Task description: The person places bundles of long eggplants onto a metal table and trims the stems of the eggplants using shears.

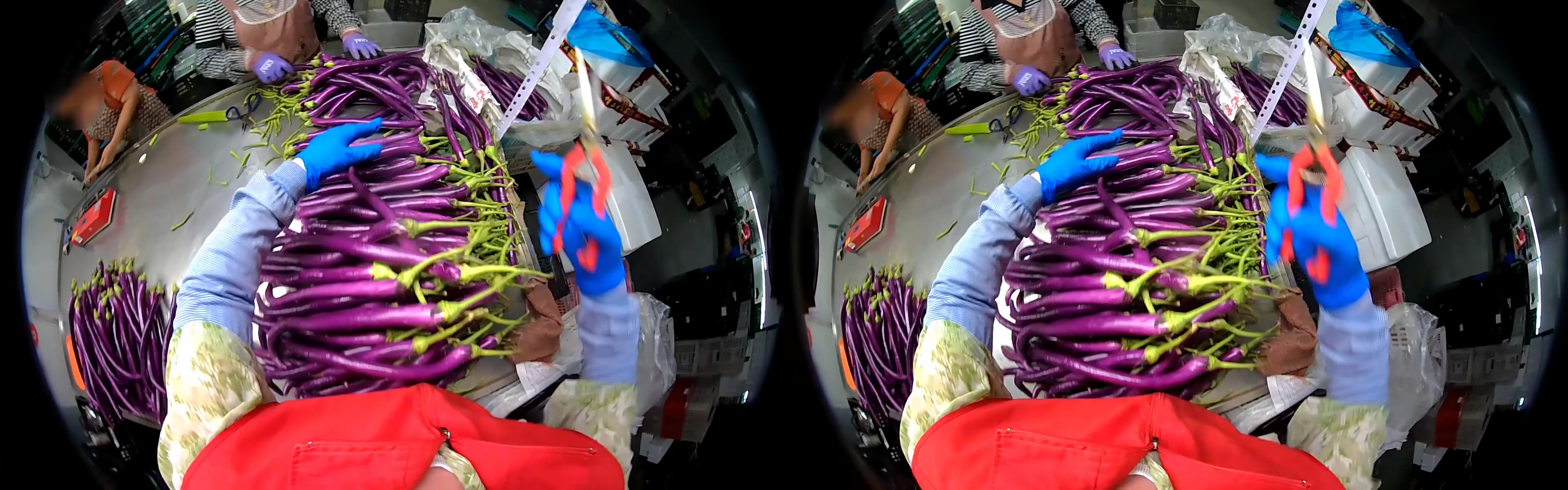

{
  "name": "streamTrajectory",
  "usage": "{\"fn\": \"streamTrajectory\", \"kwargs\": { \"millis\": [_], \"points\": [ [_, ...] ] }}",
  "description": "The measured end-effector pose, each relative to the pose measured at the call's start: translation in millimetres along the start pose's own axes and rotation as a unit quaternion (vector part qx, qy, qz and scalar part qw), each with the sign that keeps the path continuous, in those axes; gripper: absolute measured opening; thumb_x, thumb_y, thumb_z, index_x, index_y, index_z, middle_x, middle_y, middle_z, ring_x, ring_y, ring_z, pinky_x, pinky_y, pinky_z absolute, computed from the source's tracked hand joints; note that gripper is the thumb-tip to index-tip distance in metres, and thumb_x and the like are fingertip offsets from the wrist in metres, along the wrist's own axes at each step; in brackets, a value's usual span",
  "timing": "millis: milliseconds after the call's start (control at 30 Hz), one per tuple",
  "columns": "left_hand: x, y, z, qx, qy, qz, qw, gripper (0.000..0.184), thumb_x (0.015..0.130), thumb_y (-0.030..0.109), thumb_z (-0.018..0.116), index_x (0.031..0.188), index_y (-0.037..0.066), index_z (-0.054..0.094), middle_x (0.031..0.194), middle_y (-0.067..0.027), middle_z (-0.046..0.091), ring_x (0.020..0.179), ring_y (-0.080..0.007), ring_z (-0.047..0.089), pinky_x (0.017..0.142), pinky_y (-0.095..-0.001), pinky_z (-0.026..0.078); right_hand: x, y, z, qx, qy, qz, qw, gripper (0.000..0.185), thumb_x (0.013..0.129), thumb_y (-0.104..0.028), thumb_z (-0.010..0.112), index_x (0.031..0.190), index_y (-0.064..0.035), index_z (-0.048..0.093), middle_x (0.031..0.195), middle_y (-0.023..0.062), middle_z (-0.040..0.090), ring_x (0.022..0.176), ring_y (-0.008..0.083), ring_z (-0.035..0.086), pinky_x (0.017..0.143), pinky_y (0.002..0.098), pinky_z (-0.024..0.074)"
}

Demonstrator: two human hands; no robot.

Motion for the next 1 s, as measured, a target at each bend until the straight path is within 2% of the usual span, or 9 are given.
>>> {"fn": "streamTrajectory", "kwargs": {
  "millis": [133, 167, 267, 400, 467, 533, 633, 867, 1000],
  "points": [
    [56, -92, 12, 0.186, -0.065, 0.059, 0.979, 0.066, 0.087, 0.034, 0.064, 0.138, 0.003, 0.037, 0.140, -0.0159, 0.041, 0.130, -0.0250, 0.039, 0.107, -0.0342, 0.031, 123, 83, -41, 0.030, 0.094, 0.071, 0.993, 0.058, 0.082, -0.020, 0.065, 0.129, 0.0005, 0.040, 0.085, 0.0038, 0.059, 0.069, 0.0123, 0.056, 0.063, 0.0278, 0.0472],
    [64, -105, 21, 0.244, -0.018, 0.115, 0.963, 0.069, 0.084, 0.050, 0.059, 0.134, 0.005, 0.043, 0.133, -0.0206, 0.047, 0.124, -0.0337, 0.044, 0.104, -0.0380, 0.035, 149, 112, -50, 0.014, 0.095, 0.068, 0.993, 0.053, 0.081, -0.019, 0.066, 0.125, 0.0005, 0.044, 0.084, 0.0045, 0.059, 0.069, 0.0135, 0.057, 0.065, 0.0286, 0.0480],
    [58, -94, 50, 0.416, -0.054, -0.004, 0.908, 0.085, 0.079, 0.066, 0.053, 0.141, 0.011, 0.035, 0.140, -0.0203, 0.039, 0.127, -0.0382, 0.039, 0.104, -0.0463, 0.034, 189, 196, -81, -0.038, 0.086, 0.115, 0.989, 0.027, 0.078, -0.020, 0.069, 0.095, -0.0054, 0.055, 0.073, 0.0044, 0.058, 0.061, 0.0151, 0.057, 0.058, 0.0300, 0.0481],
    [32, -92, 52, 0.313, -0.144, 0.012, 0.939, 0.089, 0.078, 0.067, 0.054, 0.143, 0.012, 0.030, 0.148, -0.0223, 0.024, 0.135, -0.0381, 0.028, 0.109, -0.0439, 0.028, 178, 235, -114, 0.116, 0.138, 0.249, 0.952, 0.032, 0.083, -0.027, 0.066, 0.104, -0.0036, 0.058, 0.082, 0.0081, 0.060, 0.069, 0.0179, 0.059, 0.063, 0.0314, 0.0506],
    [54, -93, 37, 0.071, -0.166, -0.038, 0.983, 0.062, 0.087, 0.047, 0.059, 0.129, 0.003, 0.050, 0.133, -0.0191, 0.049, 0.127, -0.0296, 0.044, 0.105, -0.0367, 0.034, 170, 223, -114, 0.152, 0.174, 0.249, 0.940, 0.038, 0.084, -0.026, 0.065, 0.112, -0.0016, 0.057, 0.081, 0.0088, 0.060, 0.069, 0.0184, 0.059, 0.063, 0.0306, 0.0500],
    [90, -101, 25, 0.047, -0.091, -0.216, 0.971, 0.046, 0.089, 0.039, 0.058, 0.118, 0.003, 0.060, 0.113, -0.0161, 0.063, 0.108, -0.0279, 0.059, 0.095, -0.0357, 0.043, 170, 222, -116, 0.143, 0.166, 0.250, 0.943, 0.037, 0.082, -0.028, 0.066, 0.109, -0.0047, 0.059, 0.084, 0.0120, 0.063, 0.074, 0.0208, 0.061, 0.067, 0.0347, 0.0523],
    [133, -143, 31, 0.270, 0.016, -0.029, 0.962, 0.037, 0.085, 0.031, 0.064, 0.111, 0.005, 0.064, 0.103, -0.0137, 0.067, 0.093, -0.0278, 0.065, 0.083, -0.0368, 0.049, 178, 206, -124, 0.108, 0.115, 0.278, 0.947, 0.038, 0.081, -0.030, 0.067, 0.109, -0.0056, 0.061, 0.085, 0.0126, 0.064, 0.075, 0.0209, 0.063, 0.069, 0.0363, 0.0536],
    [136, -132, 52, 0.413, -0.014, -0.021, 0.910, 0.033, 0.081, 0.030, 0.067, 0.109, 0.013, 0.066, 0.105, -0.0167, 0.064, 0.095, -0.0332, 0.062, 0.080, -0.0404, 0.050, 141, 160, -112, -0.120, 0.090, 0.459, 0.876, 0.037, 0.082, -0.030, 0.067, 0.102, 0.0005, 0.063, 0.082, 0.0171, 0.065, 0.061, 0.0225, 0.064, 0.051, 0.0319, 0.0548],
    [130, -167, 59, 0.237, -0.006, -0.003, 0.972, 0.039, 0.088, 0.035, 0.059, 0.114, 0.006, 0.062, 0.112, -0.0140, 0.063, 0.101, -0.0309, 0.061, 0.087, -0.0382, 0.046, 137, 156, -110, -0.073, 0.082, 0.497, 0.861, 0.032, 0.083, -0.029, 0.068, 0.101, -0.0024, 0.065, 0.073, 0.0138, 0.065, 0.056, 0.0193, 0.064, 0.049, 0.0302, 0.0538]
  ]
}}
Point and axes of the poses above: each hand's wrist, its own x-axis towards the middle knuckle, its own z-axis out of the palm, y = z × x, the point moved 3 cm from there along x, towards the middle knuckle
